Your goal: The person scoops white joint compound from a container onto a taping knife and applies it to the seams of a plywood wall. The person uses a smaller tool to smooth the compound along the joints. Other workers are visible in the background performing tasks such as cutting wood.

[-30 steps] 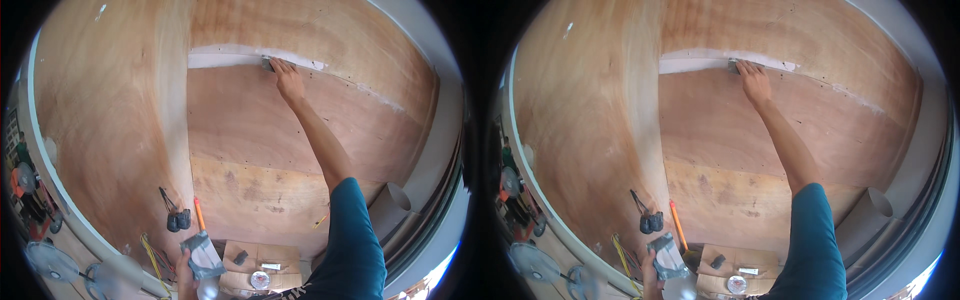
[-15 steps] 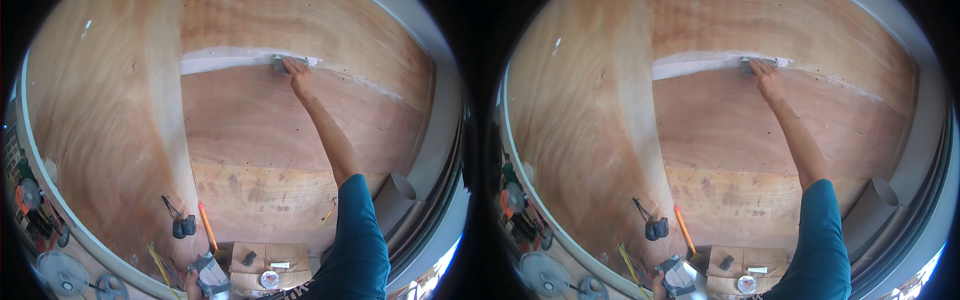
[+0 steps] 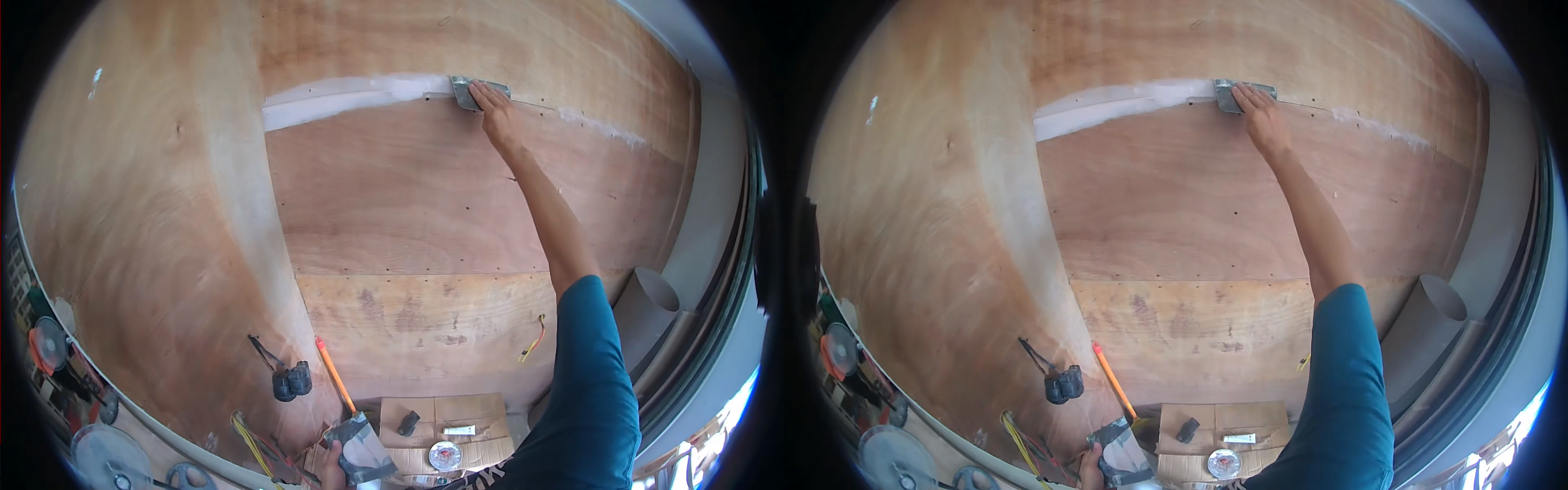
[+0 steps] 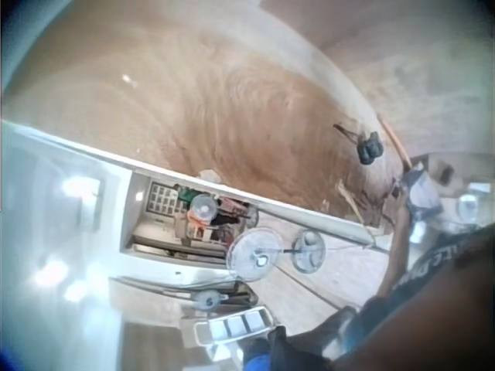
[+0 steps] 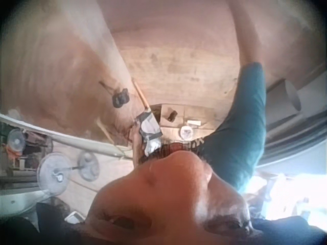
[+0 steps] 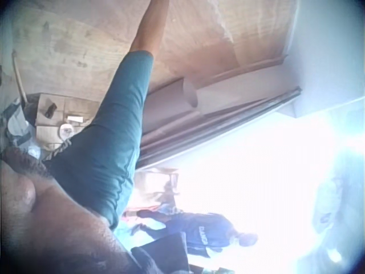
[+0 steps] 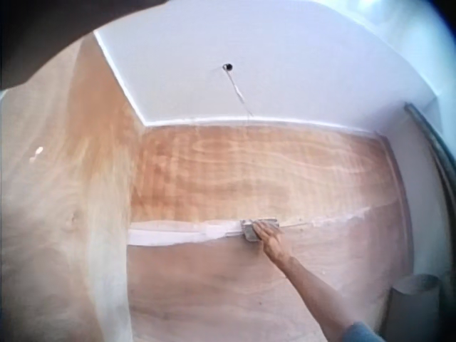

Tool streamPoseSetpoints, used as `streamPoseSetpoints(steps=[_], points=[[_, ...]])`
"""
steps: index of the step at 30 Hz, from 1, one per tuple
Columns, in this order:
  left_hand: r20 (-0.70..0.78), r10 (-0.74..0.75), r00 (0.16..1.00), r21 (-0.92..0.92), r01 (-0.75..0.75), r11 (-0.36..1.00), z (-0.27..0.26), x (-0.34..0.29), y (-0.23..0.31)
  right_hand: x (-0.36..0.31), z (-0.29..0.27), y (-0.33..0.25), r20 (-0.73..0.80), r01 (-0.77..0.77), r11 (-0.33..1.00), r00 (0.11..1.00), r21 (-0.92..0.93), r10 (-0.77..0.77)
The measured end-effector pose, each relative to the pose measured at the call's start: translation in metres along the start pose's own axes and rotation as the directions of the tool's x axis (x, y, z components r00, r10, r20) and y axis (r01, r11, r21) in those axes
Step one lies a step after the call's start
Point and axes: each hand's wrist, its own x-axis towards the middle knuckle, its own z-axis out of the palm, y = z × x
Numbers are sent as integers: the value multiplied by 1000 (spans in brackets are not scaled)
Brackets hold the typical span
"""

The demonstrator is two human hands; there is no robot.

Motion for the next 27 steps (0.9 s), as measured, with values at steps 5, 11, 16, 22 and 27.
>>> streamPoseSetpoints(steps=[5,11,16,22,27], points=[[0,59,998,39,-59,998,8,-7,-1,-24,1,3,68,14,1000,998,25,-16],[-14,41,999,95,-39,995,23,-15,2,-46,-10,-15,133,-211,973,971,90,198],[-25,28,999,51,-27,998,26,-11,4,-18,-26,-4,-138,-451,892,887,-44,441],[-42,-9,999,10,9,1000,26,-6,16,28,8,-74,74,-617,772,772,-151,631],[-11,-74,997,-75,73,994,-1,25,-9,67,45,-145,56,-561,821,821,-105,568]])
